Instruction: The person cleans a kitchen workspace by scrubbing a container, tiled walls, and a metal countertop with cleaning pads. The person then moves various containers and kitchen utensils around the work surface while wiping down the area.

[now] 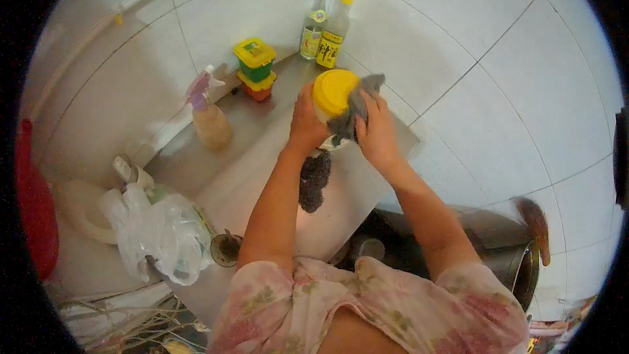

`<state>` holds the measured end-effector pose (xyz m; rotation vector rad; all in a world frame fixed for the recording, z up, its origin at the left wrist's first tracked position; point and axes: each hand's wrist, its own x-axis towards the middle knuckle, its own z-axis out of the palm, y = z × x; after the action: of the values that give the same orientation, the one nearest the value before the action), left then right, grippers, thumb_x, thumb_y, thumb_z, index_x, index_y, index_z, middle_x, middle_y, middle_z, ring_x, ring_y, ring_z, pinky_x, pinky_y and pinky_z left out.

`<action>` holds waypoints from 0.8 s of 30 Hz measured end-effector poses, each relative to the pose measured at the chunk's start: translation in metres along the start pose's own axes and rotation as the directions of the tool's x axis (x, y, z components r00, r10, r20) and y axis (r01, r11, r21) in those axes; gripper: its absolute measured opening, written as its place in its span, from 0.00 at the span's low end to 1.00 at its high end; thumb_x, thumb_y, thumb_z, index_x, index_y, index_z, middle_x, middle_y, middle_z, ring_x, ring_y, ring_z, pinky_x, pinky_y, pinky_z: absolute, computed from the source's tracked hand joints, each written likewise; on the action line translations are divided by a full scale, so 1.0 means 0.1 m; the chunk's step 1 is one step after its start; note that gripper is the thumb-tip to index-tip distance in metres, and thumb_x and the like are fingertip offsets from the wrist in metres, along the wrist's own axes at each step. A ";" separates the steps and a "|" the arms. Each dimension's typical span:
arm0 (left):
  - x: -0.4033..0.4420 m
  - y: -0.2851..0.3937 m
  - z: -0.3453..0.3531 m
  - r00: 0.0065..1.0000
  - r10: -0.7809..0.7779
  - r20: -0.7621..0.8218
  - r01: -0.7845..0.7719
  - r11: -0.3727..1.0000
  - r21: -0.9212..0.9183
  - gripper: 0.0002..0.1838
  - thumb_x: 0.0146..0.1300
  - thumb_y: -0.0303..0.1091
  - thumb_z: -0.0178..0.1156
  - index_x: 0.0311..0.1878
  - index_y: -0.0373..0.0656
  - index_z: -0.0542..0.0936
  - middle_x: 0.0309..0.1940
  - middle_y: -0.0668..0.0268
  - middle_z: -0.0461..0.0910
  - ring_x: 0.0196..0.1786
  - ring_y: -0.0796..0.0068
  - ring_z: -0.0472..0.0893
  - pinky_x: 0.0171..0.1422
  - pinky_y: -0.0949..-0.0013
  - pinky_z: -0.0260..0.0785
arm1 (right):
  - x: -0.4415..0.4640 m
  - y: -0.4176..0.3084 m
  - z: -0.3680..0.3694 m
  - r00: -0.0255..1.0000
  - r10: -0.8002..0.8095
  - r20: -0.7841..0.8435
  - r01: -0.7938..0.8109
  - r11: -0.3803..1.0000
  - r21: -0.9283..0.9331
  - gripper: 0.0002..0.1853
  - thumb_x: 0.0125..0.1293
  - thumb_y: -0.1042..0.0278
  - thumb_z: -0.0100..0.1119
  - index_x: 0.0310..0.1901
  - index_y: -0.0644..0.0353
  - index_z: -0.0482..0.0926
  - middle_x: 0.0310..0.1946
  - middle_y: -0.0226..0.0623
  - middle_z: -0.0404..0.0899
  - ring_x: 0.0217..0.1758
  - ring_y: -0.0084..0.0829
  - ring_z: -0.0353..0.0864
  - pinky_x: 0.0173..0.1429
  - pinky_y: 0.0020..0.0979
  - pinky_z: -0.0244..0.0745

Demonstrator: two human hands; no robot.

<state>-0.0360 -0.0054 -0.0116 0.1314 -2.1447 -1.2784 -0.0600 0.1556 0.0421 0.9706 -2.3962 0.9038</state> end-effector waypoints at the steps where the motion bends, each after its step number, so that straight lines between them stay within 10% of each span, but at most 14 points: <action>1: 0.00 -0.03 0.01 0.999 0.031 -0.018 -0.031 0.999 0.010 0.55 0.33 0.42 0.77 0.66 0.40 0.57 0.61 0.53 0.64 0.64 0.52 0.63 0.67 0.56 0.57 | -0.13 0.03 -0.07 0.999 -0.031 0.016 0.031 0.999 0.014 0.26 0.58 0.71 0.57 0.60 0.60 0.68 0.61 0.54 0.63 0.61 0.55 0.65 0.65 0.44 0.62; 7: 0.35 0.11 -0.17 0.998 0.044 -0.033 -0.043 0.999 0.029 0.49 0.36 0.40 0.76 0.63 0.40 0.62 0.58 0.51 0.68 0.61 0.50 0.67 0.64 0.56 0.61 | -0.70 0.82 -0.18 0.904 0.233 0.358 -0.134 0.951 -0.280 0.30 0.55 0.67 0.61 0.61 0.61 0.67 0.63 0.55 0.61 0.64 0.55 0.62 0.67 0.46 0.59; 14: 1.08 -0.60 0.15 0.974 0.003 -0.226 0.016 0.996 0.084 0.45 0.41 0.43 0.73 0.60 0.34 0.62 0.57 0.47 0.68 0.59 0.50 0.70 0.63 0.58 0.62 | -1.05 0.96 0.24 0.976 0.102 0.192 -0.029 0.936 -0.351 0.34 0.55 0.59 0.63 0.62 0.61 0.65 0.65 0.57 0.58 0.64 0.60 0.59 0.66 0.57 0.53; 17: 1.18 -0.65 0.37 0.874 -0.132 -0.468 0.268 0.934 0.236 0.44 0.44 0.45 0.71 0.60 0.31 0.61 0.56 0.46 0.69 0.58 0.51 0.71 0.63 0.58 0.63 | -0.90 1.07 0.30 0.969 0.119 0.218 -0.033 0.932 -0.362 0.35 0.56 0.57 0.62 0.63 0.61 0.64 0.65 0.58 0.56 0.66 0.60 0.57 0.67 0.57 0.52; 24: 0.50 -0.36 0.16 0.953 -0.170 -0.250 0.237 0.932 0.272 0.34 0.49 0.43 0.66 0.57 0.35 0.68 0.52 0.49 0.73 0.56 0.48 0.71 0.61 0.55 0.62 | -0.43 1.52 0.61 0.947 0.184 0.264 -0.069 0.917 -0.393 0.36 0.61 0.46 0.54 0.66 0.59 0.61 0.68 0.58 0.52 0.70 0.60 0.51 0.69 0.58 0.45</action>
<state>-0.0929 -0.0320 -0.0231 0.6130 -2.1541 -0.9831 -0.1478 0.2171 -0.0889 0.8504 -2.7733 0.3192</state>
